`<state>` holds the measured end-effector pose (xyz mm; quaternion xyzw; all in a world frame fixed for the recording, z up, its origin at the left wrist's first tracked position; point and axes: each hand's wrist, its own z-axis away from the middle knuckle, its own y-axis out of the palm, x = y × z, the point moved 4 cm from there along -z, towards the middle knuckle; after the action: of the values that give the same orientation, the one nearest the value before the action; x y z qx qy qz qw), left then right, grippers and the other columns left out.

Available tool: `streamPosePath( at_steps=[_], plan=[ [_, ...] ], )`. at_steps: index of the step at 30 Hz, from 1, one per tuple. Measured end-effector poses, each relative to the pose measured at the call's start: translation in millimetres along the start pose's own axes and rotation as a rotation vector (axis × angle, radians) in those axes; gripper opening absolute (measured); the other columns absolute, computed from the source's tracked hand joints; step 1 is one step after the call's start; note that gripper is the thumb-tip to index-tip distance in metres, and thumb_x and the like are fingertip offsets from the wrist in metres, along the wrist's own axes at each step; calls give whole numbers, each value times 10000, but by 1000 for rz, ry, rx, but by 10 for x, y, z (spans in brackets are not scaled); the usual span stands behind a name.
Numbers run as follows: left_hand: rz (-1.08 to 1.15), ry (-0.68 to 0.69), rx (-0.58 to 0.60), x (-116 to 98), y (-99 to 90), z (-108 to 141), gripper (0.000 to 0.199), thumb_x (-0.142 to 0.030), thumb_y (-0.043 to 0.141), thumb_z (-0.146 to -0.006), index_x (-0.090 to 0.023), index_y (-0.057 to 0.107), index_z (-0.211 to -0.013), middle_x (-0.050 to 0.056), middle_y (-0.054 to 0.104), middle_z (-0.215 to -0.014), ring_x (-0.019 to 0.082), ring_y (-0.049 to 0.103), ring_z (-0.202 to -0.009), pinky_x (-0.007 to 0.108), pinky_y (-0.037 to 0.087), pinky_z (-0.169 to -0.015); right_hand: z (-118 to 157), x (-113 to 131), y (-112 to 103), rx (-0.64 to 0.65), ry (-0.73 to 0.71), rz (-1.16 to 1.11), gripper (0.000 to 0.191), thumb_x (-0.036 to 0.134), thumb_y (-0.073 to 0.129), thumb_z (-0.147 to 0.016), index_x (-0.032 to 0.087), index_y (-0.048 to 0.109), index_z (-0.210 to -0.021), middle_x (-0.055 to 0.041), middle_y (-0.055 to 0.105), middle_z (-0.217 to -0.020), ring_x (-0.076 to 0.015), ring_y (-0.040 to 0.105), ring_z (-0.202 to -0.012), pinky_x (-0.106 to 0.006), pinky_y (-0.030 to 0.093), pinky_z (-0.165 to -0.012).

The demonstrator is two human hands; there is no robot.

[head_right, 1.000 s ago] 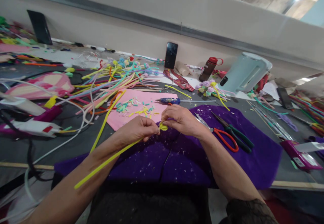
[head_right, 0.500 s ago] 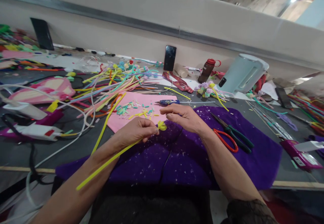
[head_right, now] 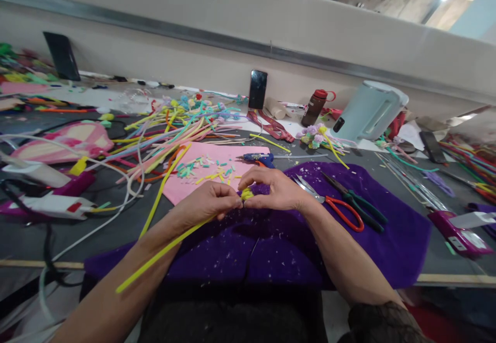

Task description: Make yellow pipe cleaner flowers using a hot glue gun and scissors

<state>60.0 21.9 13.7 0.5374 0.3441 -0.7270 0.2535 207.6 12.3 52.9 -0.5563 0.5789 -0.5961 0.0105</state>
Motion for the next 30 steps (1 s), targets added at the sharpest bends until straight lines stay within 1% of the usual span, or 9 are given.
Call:
streamPosePath(
  at_steps=[6, 9, 13, 16, 18, 20, 23, 27, 30],
  plan=[
    [7, 29, -7, 9, -14, -18, 247, -318, 558, -680, -154, 522, -499, -42, 457, -403, 66, 373, -386, 205, 270, -434, 5, -13, 4, -16, 21, -6, 228, 280, 636, -743, 186, 599, -947, -41, 614, -962, -156, 556, -914, -341, 425, -840],
    [19, 22, -12, 17, -27, -24, 234, -321, 562, -690, -148, 556, -534, -43, 459, -408, 63, 380, -385, 199, 268, -426, 10, -18, -7, -59, 45, -45, 307, 285, 645, -732, 195, 587, -1020, -44, 612, -990, -159, 557, -920, -334, 432, -831],
    [89, 38, -52, -20, -51, 13, 228, -369, 568, -707, -149, 611, -672, -47, 481, -456, 53, 365, -371, 192, 255, -397, 28, -45, -79, -231, 67, -220, 486, 310, 621, -747, 219, 489, -1205, -67, 575, -1098, -160, 559, -909, -321, 455, -782],
    [220, 96, -74, -67, -56, 67, 215, -358, 584, -710, -146, 623, -718, -33, 519, -535, 54, 405, -415, 195, 294, -421, 58, -92, -130, -388, 84, -420, 408, 325, 571, -777, 208, 527, -1166, -66, 598, -1051, -152, 568, -871, -309, 460, -760],
    [301, 126, -82, -78, -57, 98, 194, -337, 608, -700, -144, 627, -704, -23, 538, -561, 60, 432, -447, 199, 313, -446, 71, -116, -125, -424, 107, -542, 335, 321, 556, -785, 193, 577, -1095, -60, 628, -975, -147, 580, -832, -303, 462, -748],
    [334, 162, -62, -89, -48, 118, 189, -331, 625, -689, -141, 631, -685, -13, 555, -565, 69, 449, -462, 208, 324, -466, 70, -99, -91, -388, 115, -642, 308, 310, 576, -772, 183, 603, -1052, -57, 642, -927, -150, 588, -823, -302, 461, -747],
    [356, 188, -55, -100, -38, 129, 229, -363, 640, -676, -136, 622, -654, -5, 553, -549, 84, 457, -475, 218, 336, -486, 52, 6, -31, -282, 87, -718, 377, 297, 645, -720, 181, 594, -1075, -49, 633, -926, -154, 584, -830, -300, 454, -752],
    [374, 192, -50, -97, -19, 119, 290, -404, 631, -687, -123, 611, -620, 5, 536, -528, 89, 454, -475, 216, 337, -484, 32, 152, 14, -235, 73, -586, 489, 298, 698, -674, 189, 559, -1130, -8, 587, -824, -121, 554, -706, -242, 436, -624],
    [392, 194, -24, -72, -8, 101, 300, -398, 634, -692, -118, 602, -590, 11, 544, -525, 82, 455, -459, 206, 332, -470, 20, 189, 47, -254, 56, -466, 535, 303, 707, -666, 211, 528, -1161, 0, 546, -858, -110, 540, -695, -217, 411, -578]
  ],
)
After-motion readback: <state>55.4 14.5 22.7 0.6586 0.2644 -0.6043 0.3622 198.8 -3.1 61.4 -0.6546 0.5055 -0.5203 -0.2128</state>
